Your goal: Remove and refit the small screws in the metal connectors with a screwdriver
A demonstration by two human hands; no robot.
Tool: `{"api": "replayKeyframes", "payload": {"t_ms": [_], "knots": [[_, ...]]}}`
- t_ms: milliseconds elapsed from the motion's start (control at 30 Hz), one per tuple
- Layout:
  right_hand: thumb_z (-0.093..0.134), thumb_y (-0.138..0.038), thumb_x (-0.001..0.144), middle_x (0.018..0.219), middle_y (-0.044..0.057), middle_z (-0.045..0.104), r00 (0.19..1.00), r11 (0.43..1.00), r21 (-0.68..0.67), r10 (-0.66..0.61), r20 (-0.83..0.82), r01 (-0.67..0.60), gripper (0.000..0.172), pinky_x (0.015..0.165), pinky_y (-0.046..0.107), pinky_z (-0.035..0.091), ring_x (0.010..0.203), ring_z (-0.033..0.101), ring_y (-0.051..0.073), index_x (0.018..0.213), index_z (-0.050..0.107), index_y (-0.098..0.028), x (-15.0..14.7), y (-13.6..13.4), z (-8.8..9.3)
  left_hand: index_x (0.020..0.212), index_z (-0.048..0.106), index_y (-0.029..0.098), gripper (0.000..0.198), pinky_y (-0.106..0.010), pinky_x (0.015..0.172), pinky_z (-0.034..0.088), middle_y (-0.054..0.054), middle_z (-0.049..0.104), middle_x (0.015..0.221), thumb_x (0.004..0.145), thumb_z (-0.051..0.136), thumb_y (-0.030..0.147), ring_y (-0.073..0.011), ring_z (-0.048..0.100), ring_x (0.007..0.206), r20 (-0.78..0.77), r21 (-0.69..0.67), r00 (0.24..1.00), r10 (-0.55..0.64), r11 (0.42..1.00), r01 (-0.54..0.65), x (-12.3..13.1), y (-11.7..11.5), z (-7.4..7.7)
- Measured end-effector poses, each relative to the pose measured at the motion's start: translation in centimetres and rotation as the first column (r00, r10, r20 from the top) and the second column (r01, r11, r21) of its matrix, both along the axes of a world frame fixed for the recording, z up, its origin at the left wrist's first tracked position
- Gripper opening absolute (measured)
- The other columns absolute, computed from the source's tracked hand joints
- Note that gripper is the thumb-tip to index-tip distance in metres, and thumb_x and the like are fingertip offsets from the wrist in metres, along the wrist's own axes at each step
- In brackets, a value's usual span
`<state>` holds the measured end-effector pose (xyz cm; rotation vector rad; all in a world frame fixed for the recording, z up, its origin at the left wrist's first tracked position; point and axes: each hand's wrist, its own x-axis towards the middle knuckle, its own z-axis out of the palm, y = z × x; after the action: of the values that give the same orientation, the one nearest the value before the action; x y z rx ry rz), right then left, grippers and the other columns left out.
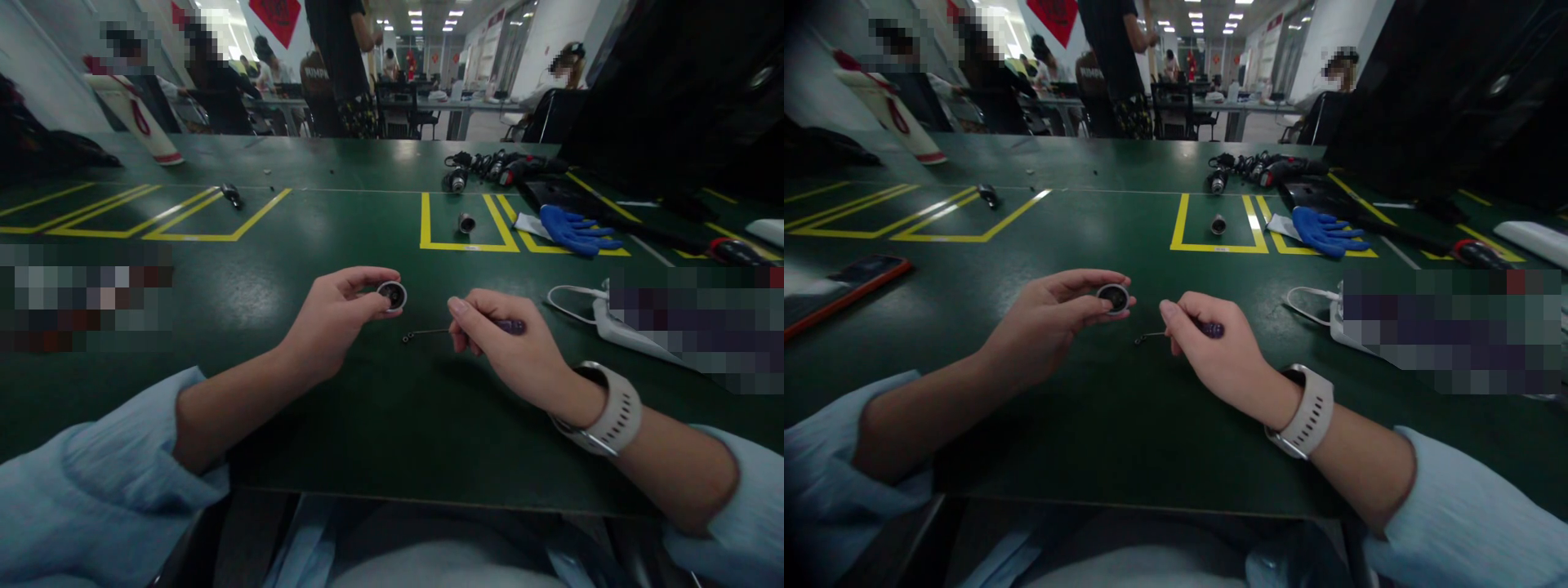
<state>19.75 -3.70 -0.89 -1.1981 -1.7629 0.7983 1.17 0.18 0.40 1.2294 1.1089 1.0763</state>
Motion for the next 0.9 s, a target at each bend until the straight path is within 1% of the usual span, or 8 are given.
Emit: {"api": "replayKeyframes", "payload": {"t_ms": [133,233,433,500,633,767,833,900], "knots": [[0.048,-0.03,0.092,0.057,-0.003,0.053,0.999,1.0,0.008,0.019,0.042,-0.019,0.033,0.052,0.023,0.037,0.052,0.048,0.009,0.064,0.057,-0.015,-0.1,0.0,-0.1,0.087,0.069,0.012,0.026,-0.032,0.08,0.054,-0.007,0.071,0.086,0.061,0.071,0.014,-0.0185,0.067,0.08,0.009,-0.007,1.0,0.008,1.0,-0.008,0.1,-0.1,0.1],[0.047,-0.03,0.092,0.055,-0.003,0.052,0.996,0.999,0.035,0.029,0.087,-0.032,0.035,0.052,0.023,0.036,0.052,0.047,0.009,0.061,0.055,-0.015,0.0,0.0,0.0,0.087,0.069,0.012,0.026,-0.033,0.081,0.054,-0.007,0.071,0.086,0.061,0.071,0.014,-0.019,0.067,0.08,0.007,-0.007,1.0,-0.001,1.0,0.001,0.1,-0.1,0.0],[0.048,-0.026,0.089,0.05,-0.003,0.051,0.987,0.999,0.023,0.029,0.159,-0.033,0.036,0.05,0.024,0.035,0.049,0.046,0.01,0.055,0.053,-0.016,0.3,-0.3,1.4,0.087,0.07,0.012,0.027,-0.033,0.081,0.054,-0.007,0.071,0.086,0.06,0.071,0.014,-0.0178,0.067,0.077,0.018,-0.005,1.0,-0.015,1.0,0.015,0.0,0.1,-0.2],[0.049,-0.026,0.088,0.047,-0.003,0.05,0.986,0.999,-0.013,0.033,0.163,-0.032,0.036,0.048,0.024,0.034,0.046,0.046,0.009,0.053,0.052,-0.017,0.4,-0.4,1.9,0.088,0.07,0.011,0.026,-0.032,0.081,0.054,-0.007,0.071,0.087,0.061,0.07,0.014,-0.0176,0.067,0.077,0.019,-0.01,1.0,-0.02,1.0,0.02,0.0,0.1,-0.2],[0.05,-0.026,0.085,0.04,-0.003,0.049,0.988,0.99,-0.139,0.057,0.145,-0.036,0.037,0.043,0.022,0.033,0.041,0.045,0.009,0.05,0.052,-0.017,0.6,-0.2,2.7,0.089,0.07,0.011,0.029,-0.033,0.082,0.054,-0.007,0.071,0.087,0.06,0.069,0.013,-0.0174,0.066,0.077,0.04,-0.037,0.998,-0.039,0.999,0.04,0.0,-0.1,-0.1],[0.051,-0.028,0.085,0.039,-0.004,0.049,0.995,0.97,-0.241,0.056,0.078,-0.035,0.036,0.039,0.021,0.03,0.038,0.042,0.007,0.051,0.054,-0.016,0.7,0.2,2.4,0.09,0.069,0.01,0.031,-0.035,0.084,0.053,-0.008,0.071,0.089,0.059,0.069,0.013,-0.0183,0.067,0.079,0.05,-0.072,0.997,-0.062,0.995,0.065,0.1,-0.2,0.0],[0.05,-0.031,0.086,0.041,-0.003,0.051,0.998,0.966,-0.255,0.046,0.047,-0.032,0.037,0.039,0.021,0.03,0.038,0.043,0.008,0.052,0.055,-0.016,0.7,0.3,2.1,0.089,0.069,0.01,0.03,-0.036,0.085,0.053,-0.008,0.071,0.089,0.058,0.069,0.012,-0.0187,0.067,0.079,0.051,-0.075,0.997,-0.059,0.995,0.063,0.1,-0.2,0.1],[0.048,-0.032,0.087,0.042,-0.003,0.051,0.998,0.97,-0.242,0.041,0.051,-0.027,0.038,0.04,0.021,0.03,0.039,0.044,0.008,0.053,0.054,-0.016,0.7,0.1,1.9,0.088,0.07,0.011,0.03,-0.036,0.084,0.053,-0.008,0.07,0.089,0.058,0.069,0.013,-0.0189,0.067,0.08,0.053,-0.07,0.997,-0.056,0.996,0.06,0.0,-0.2,0.0]]}}
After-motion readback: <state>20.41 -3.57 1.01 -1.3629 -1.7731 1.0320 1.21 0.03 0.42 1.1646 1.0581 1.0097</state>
